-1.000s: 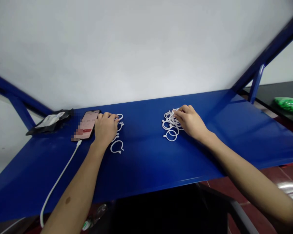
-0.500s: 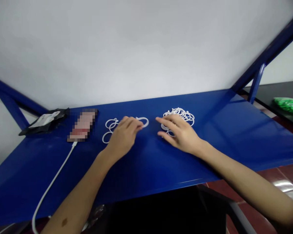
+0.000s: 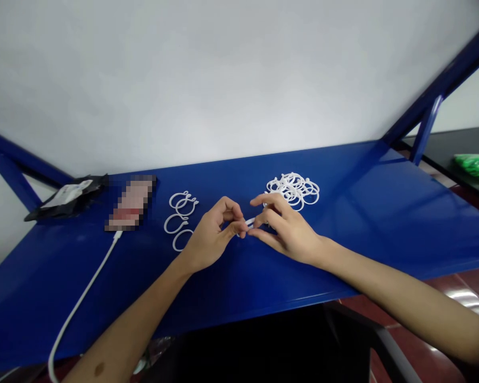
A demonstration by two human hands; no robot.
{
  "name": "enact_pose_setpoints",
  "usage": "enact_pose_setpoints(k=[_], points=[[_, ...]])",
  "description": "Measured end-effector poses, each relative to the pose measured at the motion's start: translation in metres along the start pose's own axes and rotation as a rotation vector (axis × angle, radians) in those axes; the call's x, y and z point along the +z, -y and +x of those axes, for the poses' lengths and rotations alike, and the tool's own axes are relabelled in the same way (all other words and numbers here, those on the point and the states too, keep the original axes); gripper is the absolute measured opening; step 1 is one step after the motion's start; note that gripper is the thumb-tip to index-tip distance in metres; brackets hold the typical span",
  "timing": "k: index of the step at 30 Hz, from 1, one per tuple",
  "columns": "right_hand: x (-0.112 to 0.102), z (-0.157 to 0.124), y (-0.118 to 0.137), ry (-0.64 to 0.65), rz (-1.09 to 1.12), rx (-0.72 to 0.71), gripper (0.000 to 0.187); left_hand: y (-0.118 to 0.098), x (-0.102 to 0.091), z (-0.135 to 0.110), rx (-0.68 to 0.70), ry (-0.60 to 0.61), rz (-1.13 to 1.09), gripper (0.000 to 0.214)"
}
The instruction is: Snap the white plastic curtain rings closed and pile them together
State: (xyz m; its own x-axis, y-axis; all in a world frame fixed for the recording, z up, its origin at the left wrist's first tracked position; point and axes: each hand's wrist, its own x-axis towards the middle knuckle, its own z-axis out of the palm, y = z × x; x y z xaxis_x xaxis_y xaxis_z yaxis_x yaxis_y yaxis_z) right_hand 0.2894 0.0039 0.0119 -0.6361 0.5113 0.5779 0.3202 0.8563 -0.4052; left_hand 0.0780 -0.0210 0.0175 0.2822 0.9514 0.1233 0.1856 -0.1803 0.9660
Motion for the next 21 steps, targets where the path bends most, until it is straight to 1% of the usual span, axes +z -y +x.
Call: enact_pose_setpoints(k=[2, 4, 6, 8, 10, 13, 15, 18, 21], points=[[0.001, -0.001, 0.0, 0.02, 0.086, -0.007, 0.009, 0.0, 0.0, 0.001, -0.022, 0.035, -0.03, 0.03], [0.003, -0.001, 0.0, 0.014, 0.163, 0.04, 0.01, 0.002, 0.0, 0.001, 0.01, 0.01, 0.002, 0.032], [0.004, 0.0, -0.001, -0.041, 0.222, 0.155, 0.01, 0.006, 0.001, 0.002, 0.092, -0.045, 0.072, 0.036], [0.002, 0.001, -0.002, -0.093, 0.325, 0.286, 0.018, 0.009, 0.001, 0.002, 0.169, -0.086, 0.158, 0.04], [0.0, 0.003, -0.003, -0.118, 0.455, 0.388, 0.027, 0.009, 0.002, 0.003, 0.214, -0.132, 0.281, 0.033], [-0.003, 0.005, -0.004, -0.113, 0.566, 0.443, 0.031, 0.008, 0.004, 0.002, 0.291, -0.215, 0.492, 0.015], [-0.003, 0.005, -0.003, -0.071, 0.562, 0.441, 0.028, 0.007, 0.004, 0.002, 0.373, -0.242, 0.591, 0.009], [-0.003, 0.004, -0.003, -0.003, 0.489, 0.429, 0.023, 0.01, 0.003, 0.002, 0.513, -0.249, 0.725, 0.005], [-0.002, 0.004, -0.004, 0.019, 0.394, 0.406, 0.02, 0.014, 0.002, 0.002, 0.603, -0.248, 0.856, 0.005]])
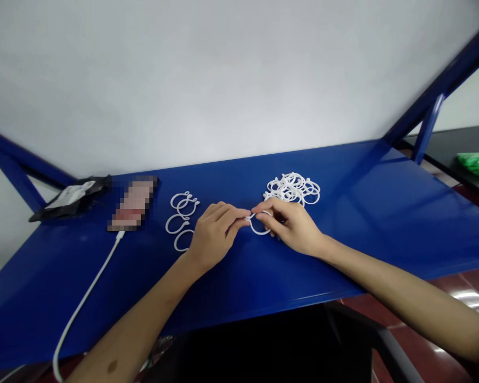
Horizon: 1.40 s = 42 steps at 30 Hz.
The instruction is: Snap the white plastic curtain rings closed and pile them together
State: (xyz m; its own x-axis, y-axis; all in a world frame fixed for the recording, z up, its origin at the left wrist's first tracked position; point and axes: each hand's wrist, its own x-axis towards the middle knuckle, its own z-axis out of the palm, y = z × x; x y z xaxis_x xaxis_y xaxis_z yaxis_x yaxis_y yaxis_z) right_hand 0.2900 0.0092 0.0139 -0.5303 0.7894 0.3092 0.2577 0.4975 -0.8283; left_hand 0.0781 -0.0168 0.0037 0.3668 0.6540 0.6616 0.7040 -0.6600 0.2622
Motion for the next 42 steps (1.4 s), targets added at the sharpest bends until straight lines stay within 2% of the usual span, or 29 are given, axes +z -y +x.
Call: enact_pose_setpoints(k=[11, 21, 28, 30, 32, 36, 39, 42], points=[[-0.001, -0.002, -0.002, 0.072, 0.053, -0.019, 0.02, -0.009, -0.001, 0.001, 0.018, -0.108, 0.092, 0.011], [-0.001, -0.001, 0.0, 0.072, 0.035, -0.012, 0.022, -0.008, -0.002, 0.003, 0.078, -0.101, 0.168, 0.02], [0.001, -0.001, -0.003, 0.125, -0.042, -0.077, 0.019, -0.005, 0.002, 0.002, 0.094, -0.053, 0.158, 0.021], [-0.002, 0.002, -0.004, 0.121, -0.125, -0.116, 0.017, 0.003, 0.001, 0.004, 0.069, 0.016, 0.157, 0.015], [-0.008, 0.007, -0.006, 0.06, -0.221, -0.177, 0.018, 0.017, -0.004, 0.006, 0.002, 0.087, 0.215, 0.006], [-0.027, 0.015, -0.019, -0.171, -0.442, -0.238, 0.021, 0.059, -0.02, 0.0, -0.243, 0.14, 0.494, 0.023], [-0.04, 0.018, -0.033, -0.243, -0.594, -0.203, 0.023, 0.083, -0.029, -0.009, -0.261, 0.201, 0.594, 0.029], [-0.044, 0.019, -0.043, -0.258, -0.728, -0.158, 0.024, 0.091, -0.03, -0.016, -0.257, 0.255, 0.609, 0.024]])
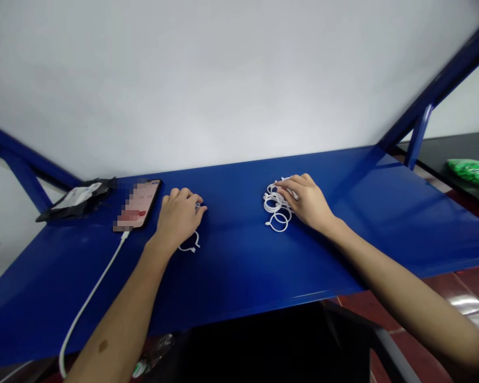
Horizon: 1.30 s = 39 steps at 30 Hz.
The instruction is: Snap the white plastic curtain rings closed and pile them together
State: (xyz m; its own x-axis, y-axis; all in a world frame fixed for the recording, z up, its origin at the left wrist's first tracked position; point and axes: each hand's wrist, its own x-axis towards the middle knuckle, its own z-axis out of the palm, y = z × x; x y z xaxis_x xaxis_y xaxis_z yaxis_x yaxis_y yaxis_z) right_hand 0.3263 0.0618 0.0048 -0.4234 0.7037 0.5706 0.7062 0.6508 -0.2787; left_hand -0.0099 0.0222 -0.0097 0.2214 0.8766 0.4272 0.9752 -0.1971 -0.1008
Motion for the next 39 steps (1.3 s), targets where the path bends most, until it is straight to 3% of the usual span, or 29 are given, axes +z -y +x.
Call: enact_pose_setpoints(k=[7, 12, 16, 20, 23, 26, 29, 35, 39], points=[[-0.005, -0.001, 0.011, -0.09, -0.117, 0.001, 0.026, 0.001, -0.001, 0.0, 0.025, 0.048, -0.031, 0.022], [-0.008, -0.004, 0.027, -0.07, -0.079, -0.088, 0.025, -0.001, -0.008, 0.002, -0.005, 0.096, -0.068, 0.015], [-0.006, -0.007, 0.04, -0.035, -0.012, -0.195, 0.024, -0.015, -0.022, 0.007, -0.012, 0.077, -0.191, 0.012], [-0.002, -0.01, 0.053, 0.024, 0.069, -0.25, 0.026, -0.037, -0.039, 0.01, -0.012, 0.035, -0.618, 0.012], [0.001, -0.015, 0.063, 0.104, 0.195, -0.229, 0.028, -0.057, -0.044, 0.006, -0.108, 0.031, -1.059, 0.021], [0.003, -0.019, 0.074, 0.207, 0.434, -0.13, 0.032, -0.076, -0.04, -0.002, -0.179, 0.075, -1.428, 0.026], [0.005, -0.021, 0.079, 0.243, 0.659, 0.017, 0.024, -0.089, -0.031, -0.011, -0.247, 0.102, -1.651, 0.026], [0.003, -0.023, 0.078, 0.198, 0.727, 0.101, 0.01, -0.099, -0.026, -0.019, -0.403, 0.116, -1.619, 0.025], [-0.003, -0.026, 0.079, 0.227, 0.784, 0.076, 0.006, -0.106, -0.032, -0.02, -0.344, 0.042, -1.509, 0.029]])
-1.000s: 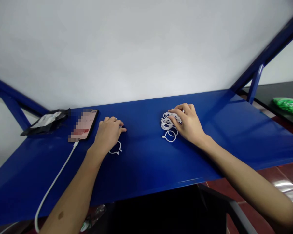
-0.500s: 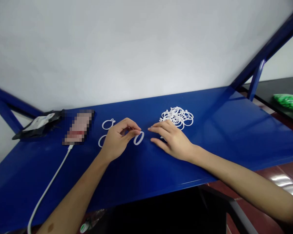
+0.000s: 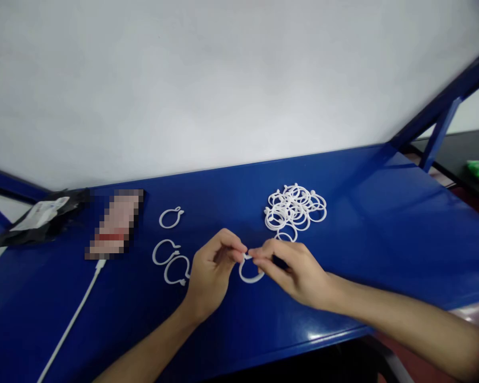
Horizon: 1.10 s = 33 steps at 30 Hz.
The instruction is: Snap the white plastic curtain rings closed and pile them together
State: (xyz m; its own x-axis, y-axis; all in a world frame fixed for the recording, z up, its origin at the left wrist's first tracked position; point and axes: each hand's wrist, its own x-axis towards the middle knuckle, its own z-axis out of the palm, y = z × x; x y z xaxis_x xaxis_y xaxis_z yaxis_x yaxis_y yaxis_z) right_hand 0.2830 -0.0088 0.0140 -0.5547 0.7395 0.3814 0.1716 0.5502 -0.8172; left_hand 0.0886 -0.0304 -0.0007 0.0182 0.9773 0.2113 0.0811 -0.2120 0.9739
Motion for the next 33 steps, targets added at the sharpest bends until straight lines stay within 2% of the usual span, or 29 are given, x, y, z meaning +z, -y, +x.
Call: enact_pose_setpoints(k=[6, 8, 10, 13, 14, 16, 18, 20, 23, 25, 27, 29, 30, 33], points=[[-0.001, -0.005, -0.003, 0.086, -0.001, -0.056, 0.005, -0.001, 0.009, -0.005, 0.123, 0.047, 0.036, 0.027], [-0.004, -0.001, -0.007, 0.07, -0.053, -0.09, 0.009, -0.004, 0.002, 0.001, 0.16, 0.08, 0.147, 0.02], [-0.011, 0.005, -0.013, 0.013, -0.163, -0.122, 0.014, -0.008, -0.014, 0.013, 0.238, 0.097, 0.376, 0.008], [-0.031, 0.015, -0.024, -0.132, -0.383, -0.1, 0.02, -0.009, -0.049, 0.033, 0.357, -0.152, 0.812, 0.011], [-0.039, 0.017, -0.029, -0.188, -0.454, -0.073, 0.02, -0.007, -0.061, 0.039, 0.33, -0.217, 0.954, 0.016], [-0.055, 0.019, -0.038, -0.268, -0.58, -0.022, 0.022, 0.001, -0.082, 0.046, 0.171, -0.245, 1.187, 0.033], [-0.067, 0.02, -0.045, -0.285, -0.665, 0.003, 0.025, 0.011, -0.097, 0.048, 0.028, -0.206, 1.323, 0.046], [-0.075, 0.02, -0.05, -0.258, -0.71, 0.017, 0.028, 0.021, -0.108, 0.047, -0.035, -0.115, 1.379, 0.044], [-0.082, 0.021, -0.052, -0.201, -0.727, 0.049, 0.028, 0.029, -0.116, 0.045, -0.032, -0.046, 1.353, 0.039], [-0.084, 0.022, -0.05, -0.209, -0.731, 0.058, 0.027, 0.027, -0.115, 0.045, 0.012, -0.064, 1.276, 0.036], [-0.083, 0.022, -0.045, -0.27, -0.752, 0.032, 0.026, 0.019, -0.108, 0.046, 0.046, -0.107, 1.14, 0.032], [-0.077, 0.022, -0.035, -0.319, -0.755, -0.032, 0.028, 0.008, -0.097, 0.045, 0.033, -0.12, 0.917, 0.026], [-0.072, 0.022, -0.029, -0.307, -0.733, -0.069, 0.03, 0.003, -0.089, 0.044, 0.011, -0.085, 0.777, 0.023], [-0.046, 0.025, -0.009, -0.131, -0.556, -0.131, 0.033, -0.007, -0.066, 0.036, -0.038, 0.07, 0.32, 0.016]])
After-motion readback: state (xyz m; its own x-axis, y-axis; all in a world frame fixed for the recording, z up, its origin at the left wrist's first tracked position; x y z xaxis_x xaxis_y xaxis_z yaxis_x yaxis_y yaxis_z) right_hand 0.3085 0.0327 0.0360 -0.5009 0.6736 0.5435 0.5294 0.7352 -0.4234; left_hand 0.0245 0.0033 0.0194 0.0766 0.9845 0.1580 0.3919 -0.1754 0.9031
